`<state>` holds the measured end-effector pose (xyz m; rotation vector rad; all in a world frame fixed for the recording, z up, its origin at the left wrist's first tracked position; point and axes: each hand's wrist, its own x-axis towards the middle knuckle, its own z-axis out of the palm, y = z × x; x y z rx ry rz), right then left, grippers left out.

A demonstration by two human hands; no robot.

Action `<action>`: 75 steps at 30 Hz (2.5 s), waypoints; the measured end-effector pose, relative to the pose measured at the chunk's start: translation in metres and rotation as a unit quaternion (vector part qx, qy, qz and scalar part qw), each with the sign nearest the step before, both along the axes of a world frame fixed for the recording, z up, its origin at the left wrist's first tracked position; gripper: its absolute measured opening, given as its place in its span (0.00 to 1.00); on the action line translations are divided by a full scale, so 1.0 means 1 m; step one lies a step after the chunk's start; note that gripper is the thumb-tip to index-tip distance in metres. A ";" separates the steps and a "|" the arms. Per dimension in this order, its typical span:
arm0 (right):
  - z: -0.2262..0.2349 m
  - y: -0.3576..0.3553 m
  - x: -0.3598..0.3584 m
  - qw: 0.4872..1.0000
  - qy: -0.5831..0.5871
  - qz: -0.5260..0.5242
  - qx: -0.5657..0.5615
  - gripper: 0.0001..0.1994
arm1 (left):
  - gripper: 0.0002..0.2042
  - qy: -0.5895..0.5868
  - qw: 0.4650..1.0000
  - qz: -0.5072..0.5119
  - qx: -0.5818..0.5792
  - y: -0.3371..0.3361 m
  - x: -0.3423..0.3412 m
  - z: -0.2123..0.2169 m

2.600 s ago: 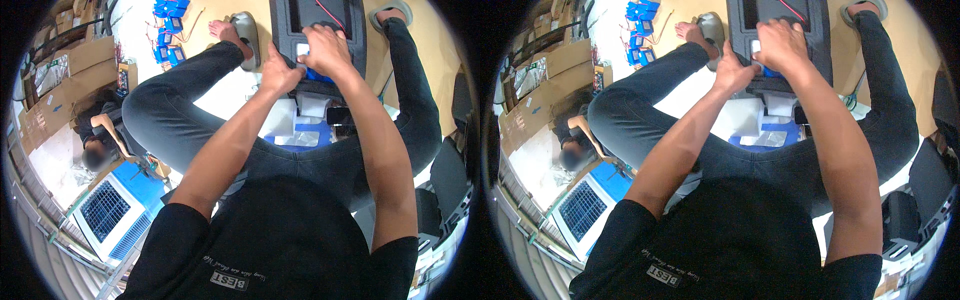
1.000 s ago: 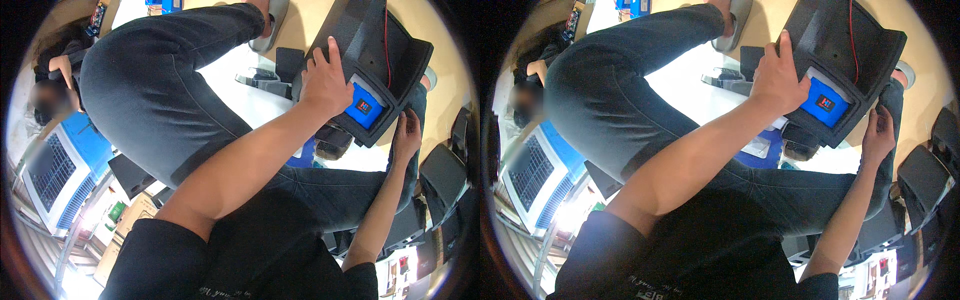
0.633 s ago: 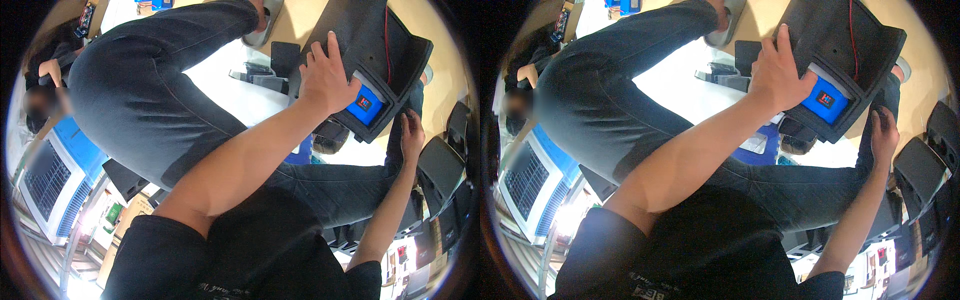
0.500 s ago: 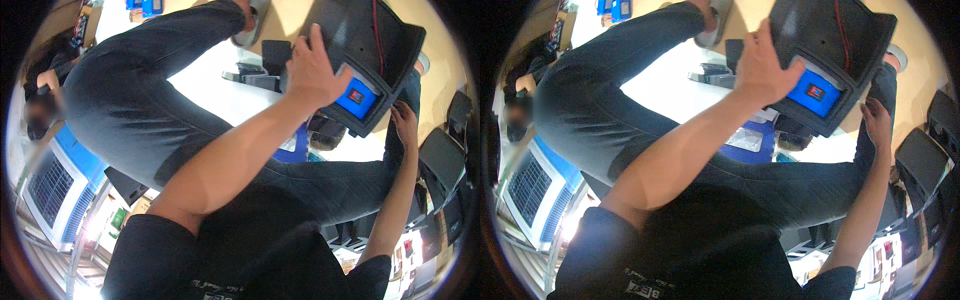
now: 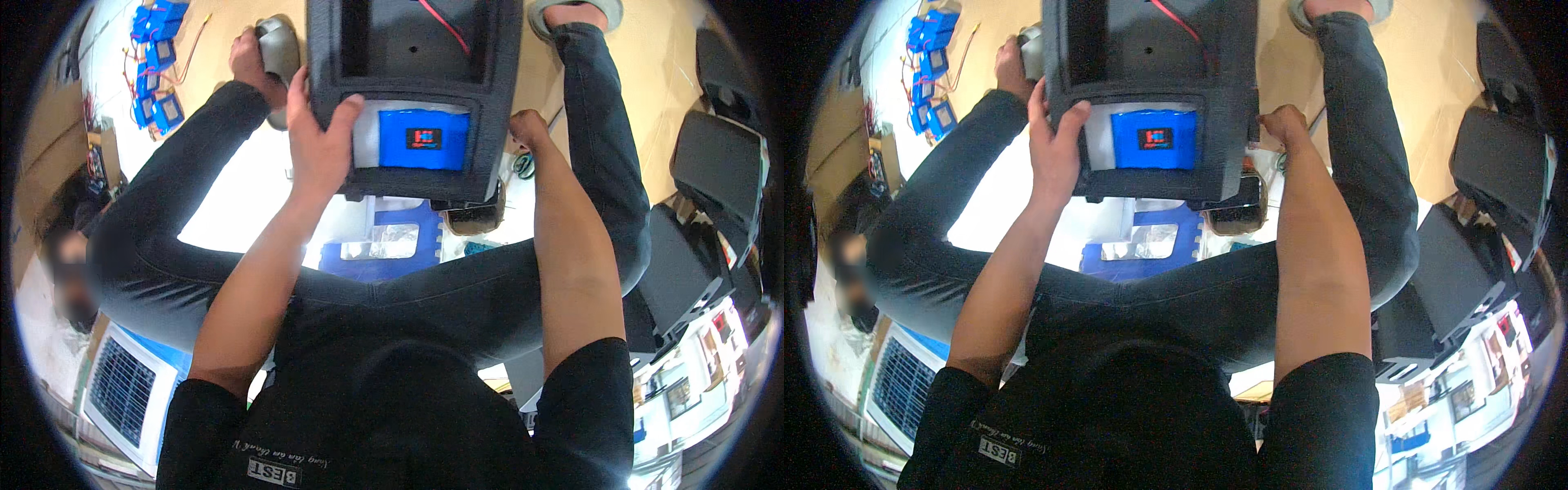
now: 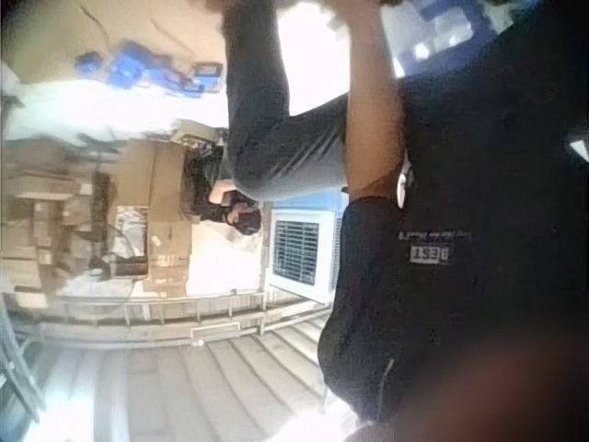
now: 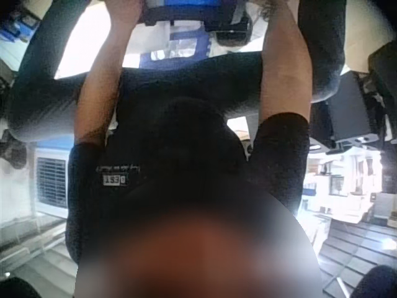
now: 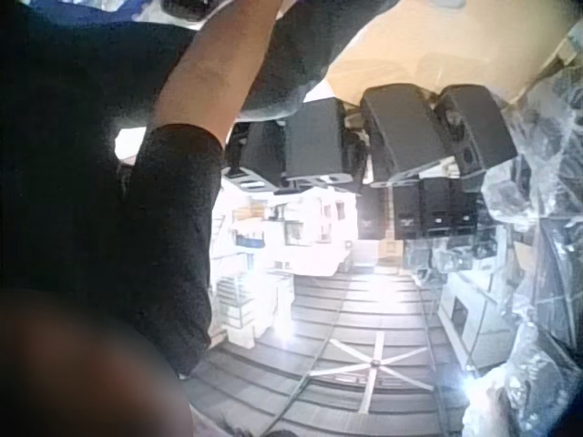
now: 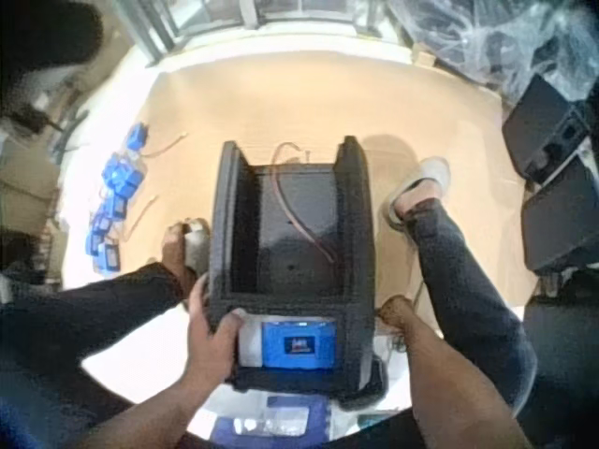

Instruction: The person places a blue battery pack into a black plastic housing, then repeatedly wraps white foam padding around the battery and tucks it into the housing. The person uses a knife to trim the foam and adjusts the fit multiple times.

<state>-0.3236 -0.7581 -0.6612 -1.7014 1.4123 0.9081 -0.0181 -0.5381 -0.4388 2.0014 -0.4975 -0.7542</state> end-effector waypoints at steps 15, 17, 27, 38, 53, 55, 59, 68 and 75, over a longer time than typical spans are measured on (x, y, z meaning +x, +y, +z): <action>0.002 0.035 0.039 0.990 -0.039 -0.078 -0.108 0.21 | 0.42 0.007 0.999 -0.008 0.044 0.003 0.001 0.003; -0.011 0.033 0.032 0.989 -0.049 -0.076 -0.115 0.20 | 0.43 -0.008 0.998 -0.014 0.053 0.004 0.002 0.001; -0.020 0.020 0.023 0.969 -0.155 -0.150 -0.117 0.20 | 0.46 -0.061 0.996 -0.020 0.064 0.002 0.000 -0.001; -0.020 0.006 0.029 0.960 -0.165 -0.190 -0.125 0.21 | 0.44 -0.033 0.997 -0.023 0.069 -0.003 0.002 0.016; -0.029 0.004 0.033 0.950 -0.179 -0.227 -0.117 0.21 | 0.47 -0.035 0.998 -0.039 0.040 -0.001 0.004 0.006; -0.030 0.003 0.032 0.949 -0.180 -0.231 -0.116 0.21 | 0.47 -0.050 0.997 -0.043 0.040 0.000 0.004 0.003; -0.032 0.003 0.032 0.947 -0.186 -0.236 -0.114 0.22 | 0.37 -0.018 1.000 -0.004 0.023 0.002 0.010 -0.001; -0.038 0.003 0.035 0.942 -0.200 -0.247 -0.105 0.22 | 0.24 0.198 0.952 0.139 0.185 0.058 0.057 -0.067; -0.066 0.001 0.031 0.939 -0.206 -0.261 -0.092 0.22 | 0.61 0.110 0.638 -0.500 0.576 0.127 0.005 -0.102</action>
